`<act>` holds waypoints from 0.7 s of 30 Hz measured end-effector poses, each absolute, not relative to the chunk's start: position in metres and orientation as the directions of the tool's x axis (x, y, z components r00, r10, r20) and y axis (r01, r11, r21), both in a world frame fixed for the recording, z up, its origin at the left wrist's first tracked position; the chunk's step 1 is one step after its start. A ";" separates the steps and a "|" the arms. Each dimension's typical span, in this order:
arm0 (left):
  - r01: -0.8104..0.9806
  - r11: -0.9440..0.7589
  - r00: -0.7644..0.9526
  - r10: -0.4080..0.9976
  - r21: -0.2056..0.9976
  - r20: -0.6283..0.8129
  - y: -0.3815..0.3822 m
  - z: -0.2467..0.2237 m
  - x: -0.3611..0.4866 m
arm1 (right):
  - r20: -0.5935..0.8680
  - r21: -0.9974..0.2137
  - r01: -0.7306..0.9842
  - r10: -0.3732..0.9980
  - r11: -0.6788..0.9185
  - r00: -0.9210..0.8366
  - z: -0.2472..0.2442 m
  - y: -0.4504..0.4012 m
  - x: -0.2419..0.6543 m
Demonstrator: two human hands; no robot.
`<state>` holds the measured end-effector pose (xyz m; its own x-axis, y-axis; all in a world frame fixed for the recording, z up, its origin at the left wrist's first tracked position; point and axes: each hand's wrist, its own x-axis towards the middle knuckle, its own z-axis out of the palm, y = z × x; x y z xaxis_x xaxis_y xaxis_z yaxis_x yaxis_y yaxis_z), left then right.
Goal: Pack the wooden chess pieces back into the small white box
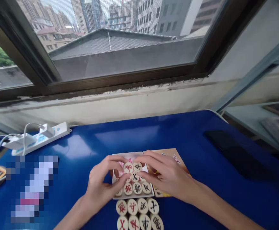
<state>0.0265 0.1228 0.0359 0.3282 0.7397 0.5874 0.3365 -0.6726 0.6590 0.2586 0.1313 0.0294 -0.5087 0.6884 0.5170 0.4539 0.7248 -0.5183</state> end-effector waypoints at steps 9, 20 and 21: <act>0.504 -0.660 0.381 0.749 0.557 0.543 0.132 0.037 0.019 | 0.461 -0.542 0.501 0.738 0.674 -0.493 0.029 0.128 0.258; 0.706 -0.626 0.552 0.779 0.332 0.296 0.139 0.048 0.004 | 0.328 -0.416 0.634 0.758 0.652 -0.564 0.025 0.138 0.263; 0.708 -0.632 0.561 0.774 0.314 0.292 0.139 0.047 0.004 | 0.329 -0.414 0.628 0.752 0.659 -0.571 0.025 0.138 0.262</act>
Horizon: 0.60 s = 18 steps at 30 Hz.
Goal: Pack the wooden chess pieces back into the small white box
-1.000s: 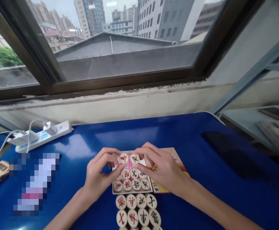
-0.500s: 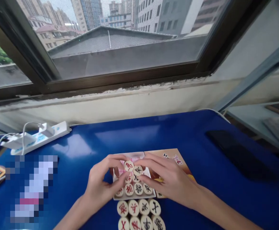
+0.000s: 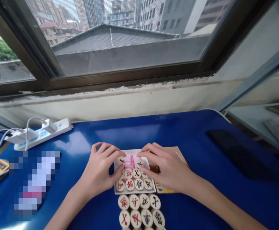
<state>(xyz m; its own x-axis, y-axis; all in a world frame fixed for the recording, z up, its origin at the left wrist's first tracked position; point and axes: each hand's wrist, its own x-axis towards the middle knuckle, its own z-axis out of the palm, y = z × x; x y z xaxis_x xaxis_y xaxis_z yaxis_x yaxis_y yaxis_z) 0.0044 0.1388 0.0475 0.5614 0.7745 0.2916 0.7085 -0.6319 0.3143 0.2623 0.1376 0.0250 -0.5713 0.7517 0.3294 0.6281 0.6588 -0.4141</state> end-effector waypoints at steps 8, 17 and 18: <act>0.705 -0.668 0.600 0.740 0.237 0.302 0.140 0.042 0.003 | 0.290 -0.488 0.527 0.699 0.696 -0.653 0.030 0.134 0.262; 0.713 -0.650 0.581 0.758 0.264 0.298 0.141 0.040 0.002 | 0.278 -0.468 0.548 0.704 0.694 -0.654 0.030 0.135 0.263; 0.711 -0.650 0.583 0.758 0.267 0.292 0.141 0.040 0.003 | 0.275 -0.469 0.548 0.704 0.693 -0.655 0.030 0.135 0.263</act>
